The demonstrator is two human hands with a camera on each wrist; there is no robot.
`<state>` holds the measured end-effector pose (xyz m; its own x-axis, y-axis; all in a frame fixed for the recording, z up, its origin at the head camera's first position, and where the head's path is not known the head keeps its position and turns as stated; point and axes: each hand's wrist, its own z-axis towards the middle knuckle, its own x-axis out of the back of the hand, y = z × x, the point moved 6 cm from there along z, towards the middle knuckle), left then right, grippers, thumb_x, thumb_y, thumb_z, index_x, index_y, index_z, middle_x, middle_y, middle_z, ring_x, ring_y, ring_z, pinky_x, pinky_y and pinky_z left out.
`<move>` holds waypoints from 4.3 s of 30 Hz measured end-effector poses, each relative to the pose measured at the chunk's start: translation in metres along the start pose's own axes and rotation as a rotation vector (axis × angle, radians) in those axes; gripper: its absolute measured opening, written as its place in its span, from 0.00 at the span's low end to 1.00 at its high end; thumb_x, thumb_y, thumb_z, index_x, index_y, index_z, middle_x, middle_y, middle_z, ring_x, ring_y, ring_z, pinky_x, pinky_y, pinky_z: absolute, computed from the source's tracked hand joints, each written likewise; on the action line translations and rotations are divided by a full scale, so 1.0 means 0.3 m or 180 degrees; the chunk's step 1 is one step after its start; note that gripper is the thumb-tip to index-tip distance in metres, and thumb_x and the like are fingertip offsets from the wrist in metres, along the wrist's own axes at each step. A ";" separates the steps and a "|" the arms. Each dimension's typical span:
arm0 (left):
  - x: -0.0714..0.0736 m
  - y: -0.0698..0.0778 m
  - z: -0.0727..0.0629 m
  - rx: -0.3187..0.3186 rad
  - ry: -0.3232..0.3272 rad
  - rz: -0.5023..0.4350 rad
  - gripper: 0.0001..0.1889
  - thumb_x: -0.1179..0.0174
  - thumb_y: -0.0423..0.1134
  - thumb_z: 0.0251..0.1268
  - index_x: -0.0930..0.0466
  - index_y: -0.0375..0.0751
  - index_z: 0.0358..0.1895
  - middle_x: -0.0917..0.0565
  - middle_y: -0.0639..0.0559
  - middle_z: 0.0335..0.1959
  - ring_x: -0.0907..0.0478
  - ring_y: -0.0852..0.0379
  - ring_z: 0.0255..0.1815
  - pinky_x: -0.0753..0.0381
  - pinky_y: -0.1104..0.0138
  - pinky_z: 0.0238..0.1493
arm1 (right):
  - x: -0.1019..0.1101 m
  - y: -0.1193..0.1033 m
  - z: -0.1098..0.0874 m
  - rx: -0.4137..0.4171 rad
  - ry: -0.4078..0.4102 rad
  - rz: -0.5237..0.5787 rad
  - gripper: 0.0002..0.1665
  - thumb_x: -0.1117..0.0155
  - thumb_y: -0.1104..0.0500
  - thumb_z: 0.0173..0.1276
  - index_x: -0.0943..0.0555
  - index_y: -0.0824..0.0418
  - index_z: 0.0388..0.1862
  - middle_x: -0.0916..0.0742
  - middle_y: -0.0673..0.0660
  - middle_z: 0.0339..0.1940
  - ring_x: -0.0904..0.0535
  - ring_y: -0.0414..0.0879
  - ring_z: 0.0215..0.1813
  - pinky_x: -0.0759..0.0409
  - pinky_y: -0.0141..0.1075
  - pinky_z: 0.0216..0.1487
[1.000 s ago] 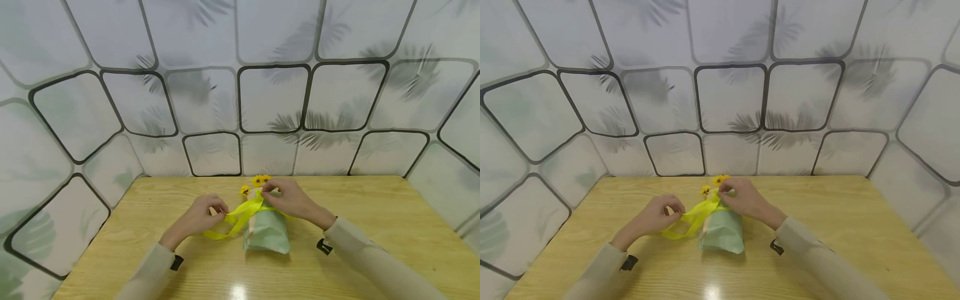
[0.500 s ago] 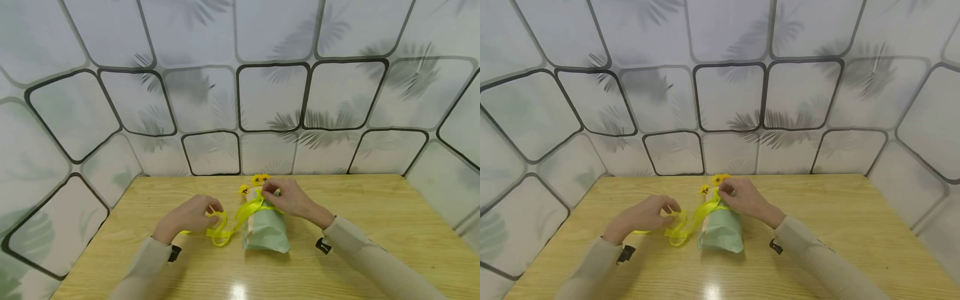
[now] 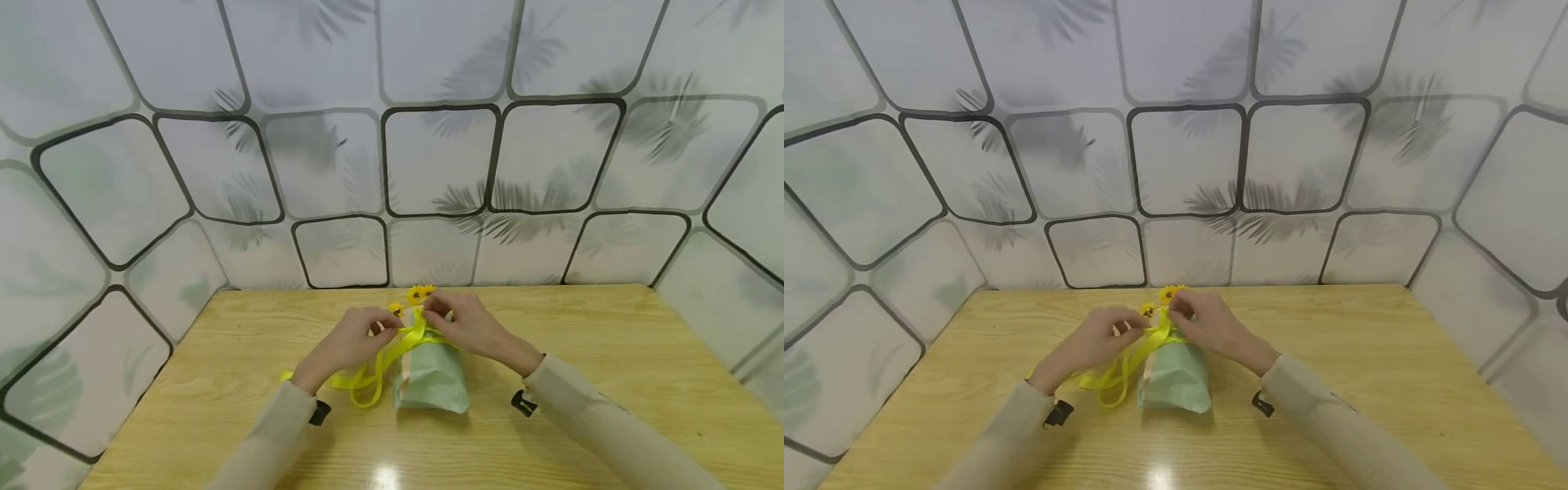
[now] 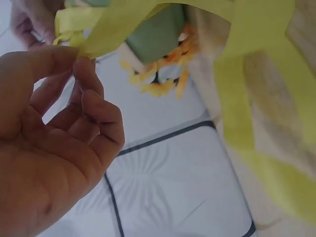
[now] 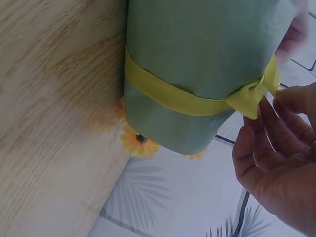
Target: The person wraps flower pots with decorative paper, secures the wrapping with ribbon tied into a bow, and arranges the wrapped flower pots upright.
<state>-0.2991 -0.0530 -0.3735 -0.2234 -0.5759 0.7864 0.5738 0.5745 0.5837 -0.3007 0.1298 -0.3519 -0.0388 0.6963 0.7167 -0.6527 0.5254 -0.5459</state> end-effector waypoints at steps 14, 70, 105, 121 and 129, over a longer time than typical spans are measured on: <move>0.009 0.063 -0.049 0.0041 -0.0326 -0.0552 0.09 0.39 0.44 0.76 0.11 0.49 0.48 0.12 0.59 0.36 0.19 0.65 0.37 0.18 0.68 0.41 | -0.017 -0.019 0.017 -0.0041 -0.0087 0.0114 0.02 0.38 0.62 0.76 0.18 0.58 0.41 0.11 0.50 0.31 0.18 0.36 0.31 0.23 0.30 0.31; -0.099 0.010 0.066 0.1069 0.0371 -0.1204 0.10 0.25 0.46 0.61 0.16 0.47 0.35 0.15 0.53 0.42 0.29 0.60 0.33 0.26 0.68 0.34 | 0.011 0.073 -0.035 -0.0550 -0.0805 0.0160 0.15 0.29 0.52 0.70 0.11 0.60 0.48 0.10 0.50 0.36 0.18 0.38 0.37 0.18 0.34 0.37; -0.101 0.017 0.058 0.0918 0.0406 -0.1369 0.09 0.33 0.40 0.68 0.23 0.44 0.34 0.26 0.55 0.26 0.31 0.60 0.26 0.30 0.70 0.30 | -0.003 0.081 -0.072 -0.1129 -0.0607 0.1200 0.13 0.37 0.60 0.76 0.13 0.63 0.53 0.09 0.58 0.42 0.12 0.47 0.39 0.12 0.38 0.40; -0.079 -0.031 0.002 0.0820 0.0245 -0.1673 0.15 0.40 0.49 0.76 0.14 0.41 0.44 0.11 0.46 0.40 0.14 0.53 0.39 0.13 0.49 0.48 | 0.022 0.073 -0.096 -0.1078 -0.0169 0.0782 0.08 0.40 0.60 0.78 0.17 0.63 0.46 0.12 0.58 0.36 0.16 0.48 0.32 0.17 0.36 0.29; -0.055 -0.042 -0.034 0.0698 0.0167 -0.1294 0.13 0.43 0.48 0.79 0.14 0.45 0.48 0.11 0.48 0.41 0.13 0.48 0.41 0.13 0.56 0.42 | 0.065 0.105 -0.123 -0.1304 -0.0001 0.1012 0.10 0.43 0.64 0.78 0.19 0.67 0.52 0.12 0.64 0.38 0.15 0.47 0.35 0.15 0.35 0.33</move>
<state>-0.2947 -0.0566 -0.3959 -0.3522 -0.8053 0.4768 0.2665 0.4020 0.8760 -0.2941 0.1779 -0.3711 -0.1874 0.8525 0.4879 -0.2588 0.4363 -0.8618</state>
